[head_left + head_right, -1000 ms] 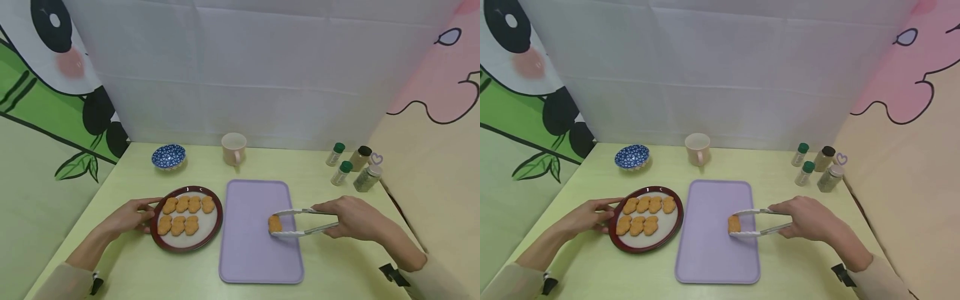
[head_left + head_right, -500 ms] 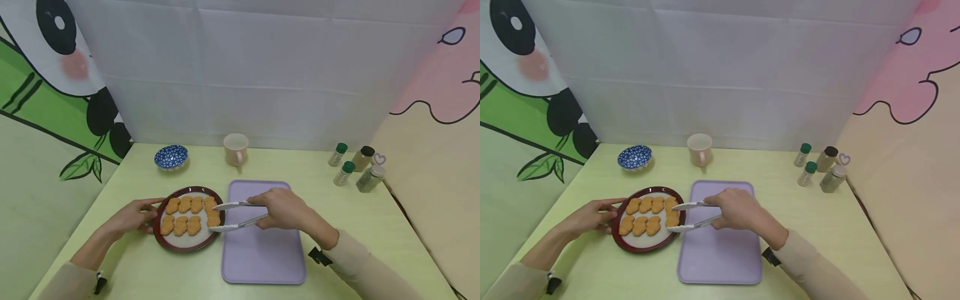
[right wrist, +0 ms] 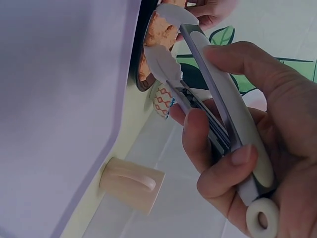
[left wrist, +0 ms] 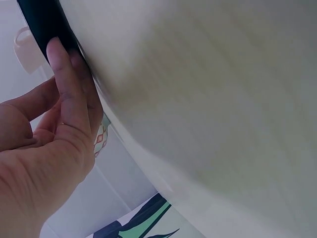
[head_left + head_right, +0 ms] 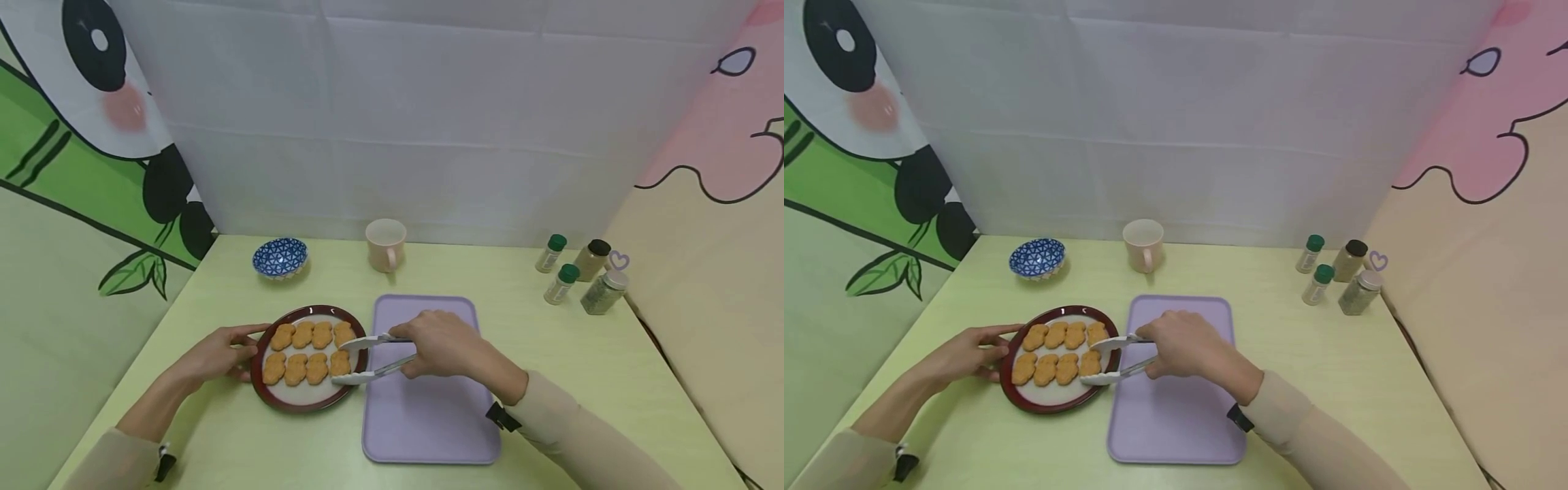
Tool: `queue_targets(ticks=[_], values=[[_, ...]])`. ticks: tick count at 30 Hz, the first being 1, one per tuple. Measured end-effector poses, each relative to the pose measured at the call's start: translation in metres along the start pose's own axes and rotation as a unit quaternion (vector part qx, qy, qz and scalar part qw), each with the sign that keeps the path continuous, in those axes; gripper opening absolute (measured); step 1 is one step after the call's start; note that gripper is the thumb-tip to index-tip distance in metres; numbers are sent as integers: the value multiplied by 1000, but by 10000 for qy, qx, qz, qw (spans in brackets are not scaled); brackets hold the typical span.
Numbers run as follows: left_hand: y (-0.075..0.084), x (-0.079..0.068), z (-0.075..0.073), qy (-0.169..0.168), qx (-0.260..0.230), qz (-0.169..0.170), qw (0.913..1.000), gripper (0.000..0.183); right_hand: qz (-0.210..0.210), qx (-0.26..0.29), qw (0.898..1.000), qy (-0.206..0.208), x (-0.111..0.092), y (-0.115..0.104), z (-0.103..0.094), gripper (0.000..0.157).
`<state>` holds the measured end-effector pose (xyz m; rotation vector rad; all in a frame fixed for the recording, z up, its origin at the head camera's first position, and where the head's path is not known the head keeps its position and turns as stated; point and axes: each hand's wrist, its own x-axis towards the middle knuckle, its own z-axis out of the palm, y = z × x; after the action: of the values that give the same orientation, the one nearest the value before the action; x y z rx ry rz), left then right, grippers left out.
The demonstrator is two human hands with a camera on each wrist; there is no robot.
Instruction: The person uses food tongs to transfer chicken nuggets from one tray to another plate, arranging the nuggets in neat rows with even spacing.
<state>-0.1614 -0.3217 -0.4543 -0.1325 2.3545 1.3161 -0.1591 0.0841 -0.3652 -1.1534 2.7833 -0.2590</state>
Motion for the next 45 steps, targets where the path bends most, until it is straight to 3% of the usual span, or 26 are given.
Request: queue_targets(ticks=[5,11,20,25,31,36,45], values=[[0,0,1,-2,19,27,10000,51,40,74,9999,-59,0,0,-1,45],[1,0,1,14,60,42,10000,51,121,179,9997,115,-10,0,-5,53],[0,4,3,-11,86,99,9999,50,602,649,9912,986,-54,25,-22,62],[0,4,4,1,138,98,9999,50,1464,1104,9741,1321,-85,58,-21,68],[-3,1,2,-4,178,57,9998,50,2666,1386,9392,1665,-122,99,-2,75],[-2,-1,-2,3,318,56,9995,52,3302,1446,9139,1866,-140,124,18,78],[-2,3,1,-31,478,92,9988,52,4022,1182,8970,1404,-159,140,54,83]])
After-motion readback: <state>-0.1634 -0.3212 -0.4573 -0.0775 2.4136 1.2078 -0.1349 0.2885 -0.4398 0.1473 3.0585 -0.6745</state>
